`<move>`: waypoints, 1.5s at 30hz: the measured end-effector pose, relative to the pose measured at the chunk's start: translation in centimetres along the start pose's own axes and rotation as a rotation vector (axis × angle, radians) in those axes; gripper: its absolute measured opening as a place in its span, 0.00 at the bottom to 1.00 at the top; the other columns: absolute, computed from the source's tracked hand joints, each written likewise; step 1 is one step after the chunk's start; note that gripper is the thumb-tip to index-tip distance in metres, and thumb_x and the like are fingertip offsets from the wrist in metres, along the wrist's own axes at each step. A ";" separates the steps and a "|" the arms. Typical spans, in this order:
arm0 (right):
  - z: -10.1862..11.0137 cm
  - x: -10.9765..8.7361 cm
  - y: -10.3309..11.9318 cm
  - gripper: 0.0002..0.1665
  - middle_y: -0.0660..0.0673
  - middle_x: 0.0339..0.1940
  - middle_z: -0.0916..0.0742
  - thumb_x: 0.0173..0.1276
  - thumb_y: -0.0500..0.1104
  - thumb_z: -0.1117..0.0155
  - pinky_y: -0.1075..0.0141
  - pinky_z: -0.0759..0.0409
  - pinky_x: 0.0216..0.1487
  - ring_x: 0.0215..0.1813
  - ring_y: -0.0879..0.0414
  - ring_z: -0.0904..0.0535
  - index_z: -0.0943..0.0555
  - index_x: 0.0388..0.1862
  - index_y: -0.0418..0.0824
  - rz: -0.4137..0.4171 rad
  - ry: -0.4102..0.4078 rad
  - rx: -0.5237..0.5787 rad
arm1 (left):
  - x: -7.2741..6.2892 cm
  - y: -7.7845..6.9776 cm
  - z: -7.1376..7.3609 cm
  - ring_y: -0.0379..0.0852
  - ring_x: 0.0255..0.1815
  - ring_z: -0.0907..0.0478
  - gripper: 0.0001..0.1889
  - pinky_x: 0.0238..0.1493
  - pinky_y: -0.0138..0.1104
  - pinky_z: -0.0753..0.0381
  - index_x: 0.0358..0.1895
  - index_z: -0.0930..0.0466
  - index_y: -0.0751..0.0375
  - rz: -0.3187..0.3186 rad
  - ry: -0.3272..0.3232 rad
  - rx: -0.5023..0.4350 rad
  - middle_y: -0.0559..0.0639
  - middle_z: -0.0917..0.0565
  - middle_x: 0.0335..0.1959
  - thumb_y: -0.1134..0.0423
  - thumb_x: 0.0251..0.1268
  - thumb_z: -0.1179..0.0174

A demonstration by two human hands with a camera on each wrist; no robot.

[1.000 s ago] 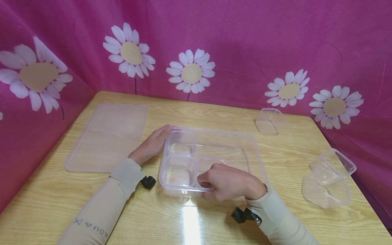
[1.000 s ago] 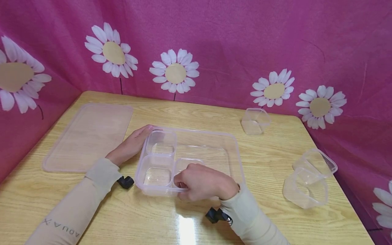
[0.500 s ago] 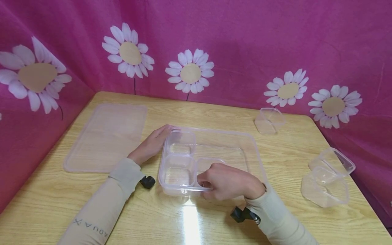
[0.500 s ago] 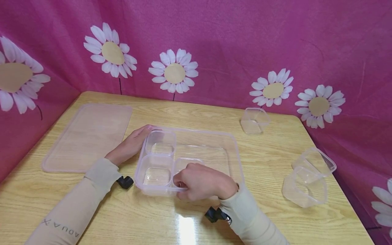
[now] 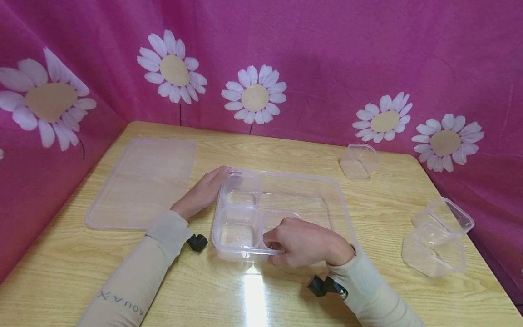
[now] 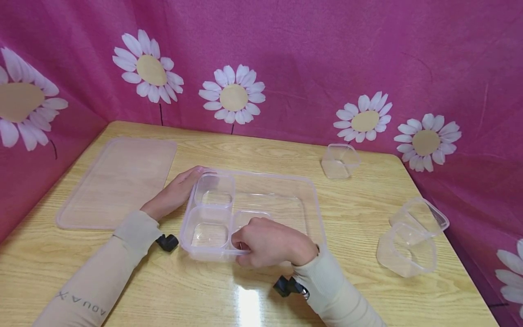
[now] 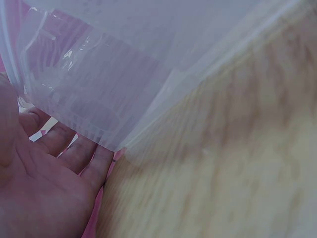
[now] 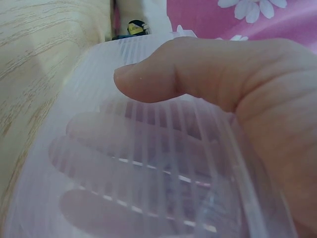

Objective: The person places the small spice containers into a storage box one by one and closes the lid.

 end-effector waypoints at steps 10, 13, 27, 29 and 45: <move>0.0 0.0 0.0 0.21 0.60 0.18 0.42 0.65 0.43 0.30 0.75 0.51 0.25 0.21 0.69 0.48 0.34 0.21 0.48 0.008 -0.001 0.002 | -0.1 -0.1 -0.1 0.51 0.82 0.36 0.31 0.86 0.52 0.43 0.76 0.33 0.48 0.023 -0.004 0.013 0.49 0.27 0.76 0.36 0.83 0.64; 0.0 0.0 0.0 0.21 0.60 0.18 0.42 0.65 0.43 0.31 0.75 0.51 0.24 0.21 0.69 0.48 0.33 0.21 0.48 0.008 -0.001 0.007 | -0.2 -0.1 0.0 0.50 0.83 0.38 0.32 0.86 0.52 0.44 0.77 0.34 0.49 0.025 -0.007 0.017 0.49 0.28 0.77 0.36 0.83 0.65; 0.0 0.0 -0.1 0.19 0.59 0.18 0.41 0.62 0.40 0.30 0.75 0.50 0.24 0.21 0.69 0.47 0.33 0.21 0.48 -0.018 0.016 0.003 | -0.2 -0.4 -0.1 0.51 0.80 0.34 0.29 0.85 0.52 0.40 0.75 0.31 0.49 0.005 -0.009 0.013 0.50 0.25 0.74 0.38 0.85 0.64; 0.0 0.0 -0.2 0.20 0.59 0.18 0.41 0.59 0.39 0.29 0.75 0.50 0.24 0.21 0.68 0.47 0.33 0.21 0.48 -0.030 0.022 -0.001 | -0.2 -0.4 -0.1 0.51 0.81 0.35 0.29 0.85 0.52 0.41 0.75 0.31 0.49 0.005 -0.008 0.011 0.50 0.26 0.74 0.38 0.85 0.64; -0.2 -0.1 -0.1 0.22 0.59 0.19 0.41 0.57 0.41 0.25 0.74 0.48 0.24 0.21 0.68 0.45 0.34 0.23 0.48 -0.043 0.056 -0.007 | -0.3 -0.4 -0.1 0.52 0.82 0.36 0.30 0.86 0.53 0.42 0.76 0.33 0.51 -0.004 -0.008 0.026 0.52 0.27 0.76 0.39 0.86 0.66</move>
Point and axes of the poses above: each hand's wrist, its own x-axis towards the middle knuckle, its own z-axis out of the back of the hand, y = z × x, the point moved 7 cm from there along x, towards the middle knuckle
